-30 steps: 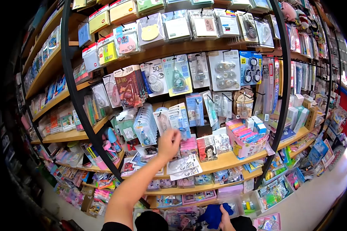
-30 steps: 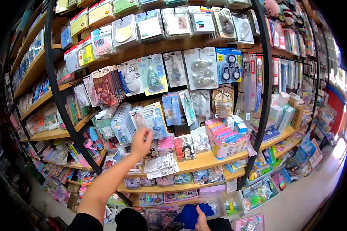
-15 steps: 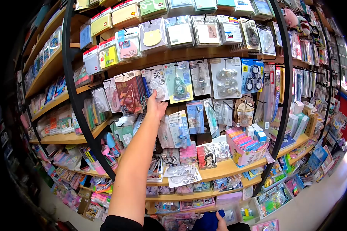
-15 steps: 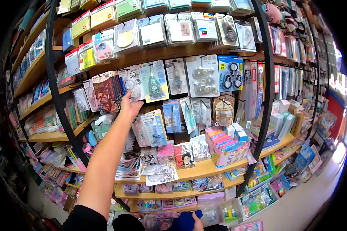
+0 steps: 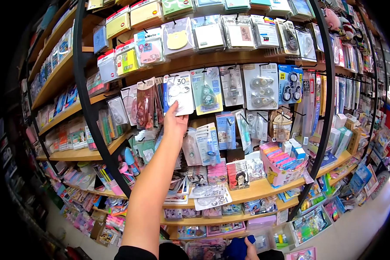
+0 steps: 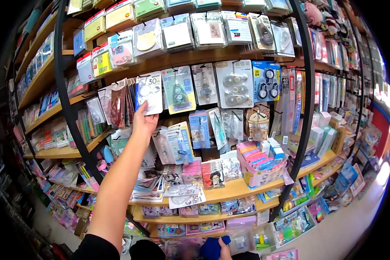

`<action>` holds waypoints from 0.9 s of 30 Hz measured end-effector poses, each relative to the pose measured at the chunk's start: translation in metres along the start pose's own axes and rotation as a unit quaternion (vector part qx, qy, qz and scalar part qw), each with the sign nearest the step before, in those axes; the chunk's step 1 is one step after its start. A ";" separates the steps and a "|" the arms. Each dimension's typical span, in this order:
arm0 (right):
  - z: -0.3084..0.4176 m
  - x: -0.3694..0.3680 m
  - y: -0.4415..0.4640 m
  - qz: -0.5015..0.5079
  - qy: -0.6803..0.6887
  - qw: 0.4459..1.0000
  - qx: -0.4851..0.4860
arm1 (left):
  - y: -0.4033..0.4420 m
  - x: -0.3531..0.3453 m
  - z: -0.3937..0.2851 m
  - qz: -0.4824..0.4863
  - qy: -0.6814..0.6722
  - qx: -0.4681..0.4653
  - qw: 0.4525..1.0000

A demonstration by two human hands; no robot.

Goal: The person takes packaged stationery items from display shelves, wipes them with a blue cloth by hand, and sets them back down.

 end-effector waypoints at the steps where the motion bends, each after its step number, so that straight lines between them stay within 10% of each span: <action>1: 0.000 -0.001 0.000 0.000 -0.001 1.000 -0.001 | -0.004 -0.003 0.000 0.008 0.001 0.003 1.000; 17: 0.000 -0.010 -0.011 0.011 -0.007 1.000 0.018 | -0.107 -0.037 -0.056 0.108 -0.015 0.014 0.994; 27: 0.048 -0.074 -0.085 0.011 0.056 0.985 0.164 | -0.269 0.174 0.003 -0.011 0.461 0.015 0.887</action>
Point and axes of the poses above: each hand's wrist, its own y-axis towards the middle knuckle, its own x-axis out of the back of the hand, z = x × y, the point moved 9 cm from there along y, towards the middle knuckle, and after that the axes turned 4 degrees about -z, right-handed, at the moved point
